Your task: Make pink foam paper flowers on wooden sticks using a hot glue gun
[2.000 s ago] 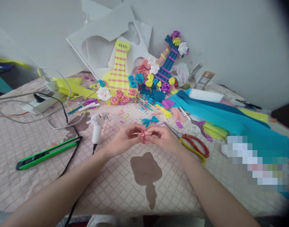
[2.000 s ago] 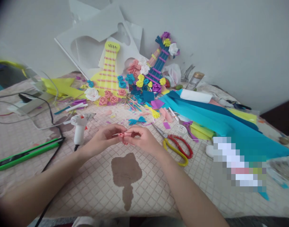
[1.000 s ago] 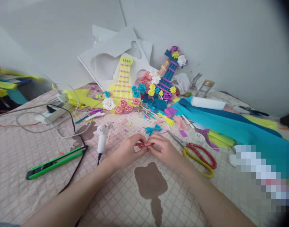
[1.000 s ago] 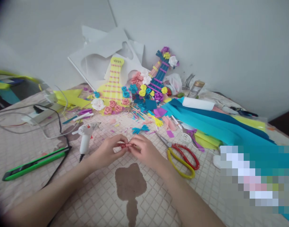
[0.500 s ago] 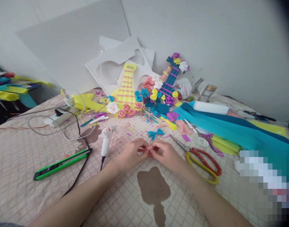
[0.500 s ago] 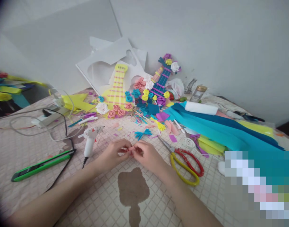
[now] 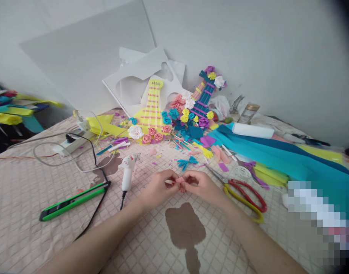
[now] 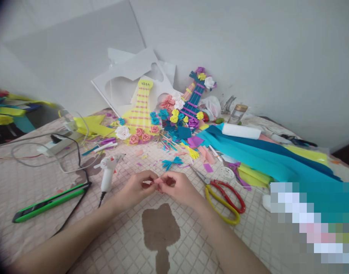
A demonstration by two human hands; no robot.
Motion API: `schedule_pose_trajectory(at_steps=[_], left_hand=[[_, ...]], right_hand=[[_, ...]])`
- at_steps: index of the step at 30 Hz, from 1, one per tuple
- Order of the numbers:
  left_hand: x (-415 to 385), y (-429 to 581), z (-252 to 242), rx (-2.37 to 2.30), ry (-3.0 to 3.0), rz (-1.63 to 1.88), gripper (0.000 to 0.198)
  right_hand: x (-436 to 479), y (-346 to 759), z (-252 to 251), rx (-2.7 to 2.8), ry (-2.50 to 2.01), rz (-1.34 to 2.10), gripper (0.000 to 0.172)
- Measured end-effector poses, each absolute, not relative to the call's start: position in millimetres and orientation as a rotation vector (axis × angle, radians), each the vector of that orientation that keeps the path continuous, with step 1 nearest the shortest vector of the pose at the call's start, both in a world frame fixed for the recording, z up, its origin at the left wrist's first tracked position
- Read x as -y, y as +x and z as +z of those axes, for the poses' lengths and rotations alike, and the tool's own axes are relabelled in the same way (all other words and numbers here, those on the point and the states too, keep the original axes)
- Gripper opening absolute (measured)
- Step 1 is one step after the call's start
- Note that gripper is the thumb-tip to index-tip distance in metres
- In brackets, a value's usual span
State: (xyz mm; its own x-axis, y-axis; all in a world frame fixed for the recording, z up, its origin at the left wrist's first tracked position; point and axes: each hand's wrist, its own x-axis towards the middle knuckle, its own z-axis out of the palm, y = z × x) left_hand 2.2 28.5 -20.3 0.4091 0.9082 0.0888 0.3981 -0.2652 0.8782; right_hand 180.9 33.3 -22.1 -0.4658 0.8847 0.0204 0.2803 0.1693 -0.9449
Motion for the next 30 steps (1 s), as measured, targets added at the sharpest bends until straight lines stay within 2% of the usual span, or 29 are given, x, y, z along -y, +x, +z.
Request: schedule_pose_trajectory(at_steps=[8, 13, 25, 30], left_hand=[[-28, 2, -22, -1.197, 1.920, 0.736, 0.013], [-31, 0, -22, -1.179, 1.835, 0.696, 0.016], [-32, 0, -19, -1.133, 1.862, 0.663, 0.019], [-34, 1, -17, -1.195, 1.857, 0.666, 0.021]], right_hand=[[-34, 181, -32, 1.947, -1.186, 1.121, 0.012], [-33, 180, -27, 1.934, -1.146, 1.201, 0.019], [-33, 178, -27, 1.862, -1.235, 1.232, 0.014], [-40, 195, -25, 1.921, -1.296, 0.989, 0.019]])
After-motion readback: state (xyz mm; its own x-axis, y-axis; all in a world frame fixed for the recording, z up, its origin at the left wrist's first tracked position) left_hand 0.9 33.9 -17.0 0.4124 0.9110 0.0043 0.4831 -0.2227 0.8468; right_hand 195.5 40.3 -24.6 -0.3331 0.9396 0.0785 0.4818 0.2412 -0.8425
